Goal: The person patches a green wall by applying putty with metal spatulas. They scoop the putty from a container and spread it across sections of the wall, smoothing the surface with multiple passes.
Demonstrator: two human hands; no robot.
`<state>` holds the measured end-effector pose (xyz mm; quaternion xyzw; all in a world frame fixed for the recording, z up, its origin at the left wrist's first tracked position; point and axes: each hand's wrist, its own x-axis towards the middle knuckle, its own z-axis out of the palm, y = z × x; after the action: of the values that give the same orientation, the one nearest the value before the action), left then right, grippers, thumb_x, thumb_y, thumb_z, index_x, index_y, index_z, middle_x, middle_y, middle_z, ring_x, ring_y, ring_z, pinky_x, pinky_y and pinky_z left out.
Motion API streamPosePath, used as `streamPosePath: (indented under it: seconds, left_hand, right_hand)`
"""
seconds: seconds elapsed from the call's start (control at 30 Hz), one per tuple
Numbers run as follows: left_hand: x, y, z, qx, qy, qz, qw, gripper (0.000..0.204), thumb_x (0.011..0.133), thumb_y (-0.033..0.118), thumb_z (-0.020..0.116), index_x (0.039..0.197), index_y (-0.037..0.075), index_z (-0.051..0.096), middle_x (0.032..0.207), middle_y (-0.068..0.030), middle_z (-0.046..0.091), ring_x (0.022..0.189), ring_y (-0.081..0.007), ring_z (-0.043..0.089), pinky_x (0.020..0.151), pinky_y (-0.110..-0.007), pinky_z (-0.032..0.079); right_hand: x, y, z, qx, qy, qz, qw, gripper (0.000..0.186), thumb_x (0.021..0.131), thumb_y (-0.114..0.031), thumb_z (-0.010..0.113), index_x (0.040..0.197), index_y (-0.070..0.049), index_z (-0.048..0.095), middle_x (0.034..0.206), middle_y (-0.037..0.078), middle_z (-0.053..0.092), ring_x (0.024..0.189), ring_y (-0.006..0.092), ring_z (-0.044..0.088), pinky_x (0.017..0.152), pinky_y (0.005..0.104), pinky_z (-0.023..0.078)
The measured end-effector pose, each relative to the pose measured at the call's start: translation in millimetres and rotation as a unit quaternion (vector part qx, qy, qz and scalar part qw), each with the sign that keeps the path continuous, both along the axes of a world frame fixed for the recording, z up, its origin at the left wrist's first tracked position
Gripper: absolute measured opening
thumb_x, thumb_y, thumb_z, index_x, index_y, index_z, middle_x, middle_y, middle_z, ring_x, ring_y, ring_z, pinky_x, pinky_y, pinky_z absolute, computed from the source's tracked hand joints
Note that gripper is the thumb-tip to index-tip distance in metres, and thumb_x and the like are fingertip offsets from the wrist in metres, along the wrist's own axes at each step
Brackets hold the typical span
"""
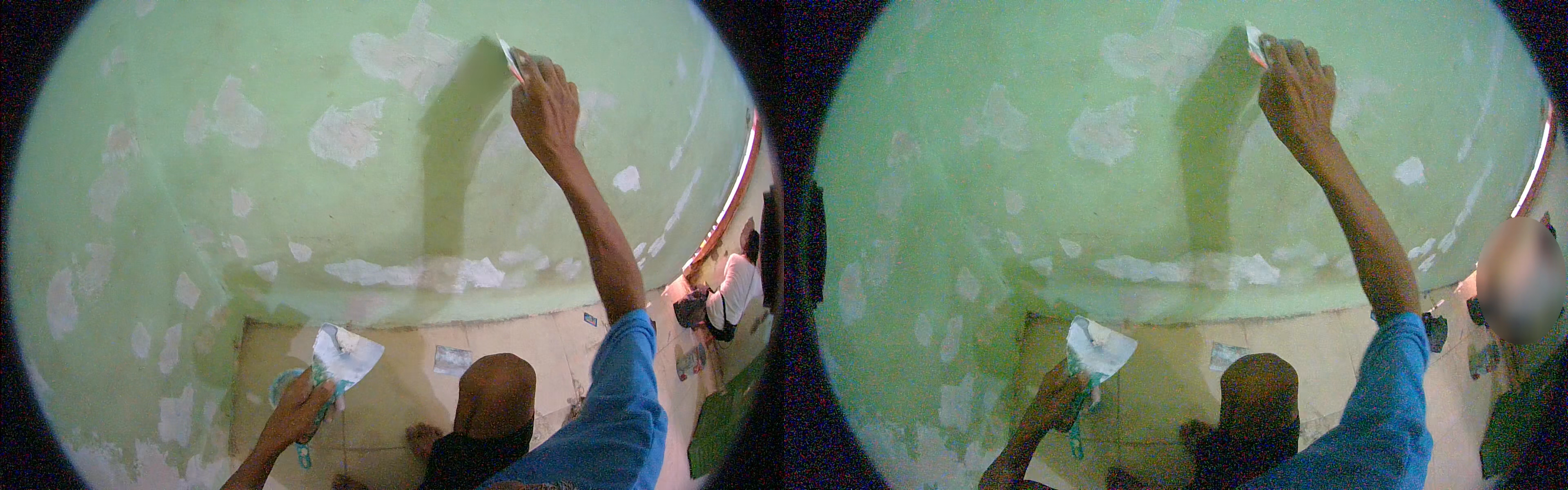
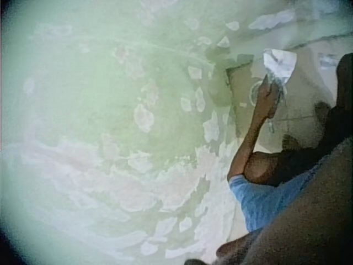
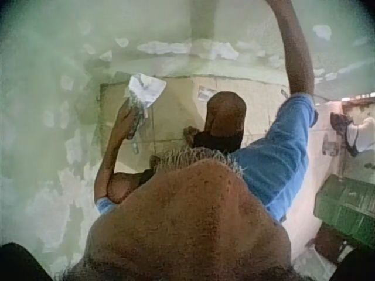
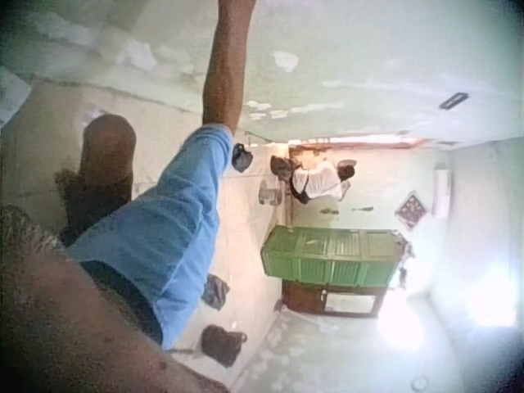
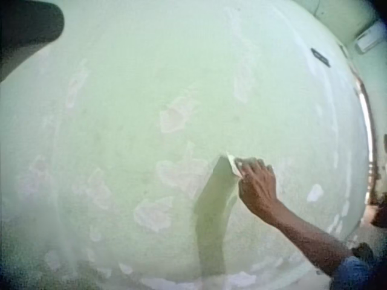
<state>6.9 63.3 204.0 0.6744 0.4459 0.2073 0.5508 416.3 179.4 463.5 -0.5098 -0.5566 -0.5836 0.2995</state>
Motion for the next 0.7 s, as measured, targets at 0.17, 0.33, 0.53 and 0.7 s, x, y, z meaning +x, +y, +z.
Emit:
streamPosePath:
  seconds: [0.17, 0.33, 0.53, 0.7]
  left_hand:
    - [4.6, 0.3, 0.8, 0.057, -0.016, 0.002, 0.998, 0.034, 0.095, 0.032, 0.045, 0.114, 0.004, 0.049, 0.084, -0.0060, 0.062, 0.072, -0.0149, 0.056, 0.068, -0.031, 0.046]
    - [0.6, 1.4, -6.3, 0.004, 0.000, 0.007, 1.000, 0.036, 0.094, 0.034, 0.047, 0.116, 0.005, 0.048, 0.083, -0.0048, 0.062, 0.068, -0.0149, 0.057, 0.063, -0.030, 0.047]
    - [10.4, -7.5, 2.6, 0.028, -0.033, 0.012, 0.999, 0.039, 0.094, 0.036, 0.046, 0.117, 0.006, 0.046, 0.083, -0.0041, 0.061, 0.065, -0.0124, 0.056, 0.060, -0.028, 0.048]
    - [6.7, 0.5, -30.3, 0.141, -0.043, 0.042, 0.988, 0.037, 0.095, 0.034, 0.045, 0.118, 0.005, 0.047, 0.082, -0.0043, 0.061, 0.063, -0.0121, 0.056, 0.060, -0.028, 0.047]
  right_hand:
    - [-57.5, 33.8, -44.0, -0.029, -0.015, -0.033, 0.999, 0.045, 0.073, -0.010, 0.060, 0.118, -0.012, 0.057, 0.105, 0.012, 0.057, 0.091, 0.0282, 0.054, 0.069, 0.0420, 0.044]
    - [-66.2, 9.6, -89.4, -0.136, -0.078, 0.076, 0.985, 0.048, 0.074, -0.009, 0.057, 0.121, -0.006, 0.052, 0.108, 0.014, 0.054, 0.097, 0.0323, 0.051, 0.077, 0.0490, 0.040]
    - [-32.3, -8.8, -146.7, -0.374, 0.031, 0.141, 0.916, 0.033, 0.075, -0.008, 0.057, 0.108, -0.007, 0.061, 0.092, 0.016, 0.060, 0.086, 0.0304, 0.056, 0.068, 0.0429, 0.044]
    - [-15.6, -14.0, -226.6, -0.505, 0.494, 0.364, 0.607, 0.027, 0.076, -0.026, 0.069, 0.075, -0.001, 0.058, 0.075, 0.012, 0.062, 0.070, 0.0190, 0.057, 0.060, 0.0346, 0.045]
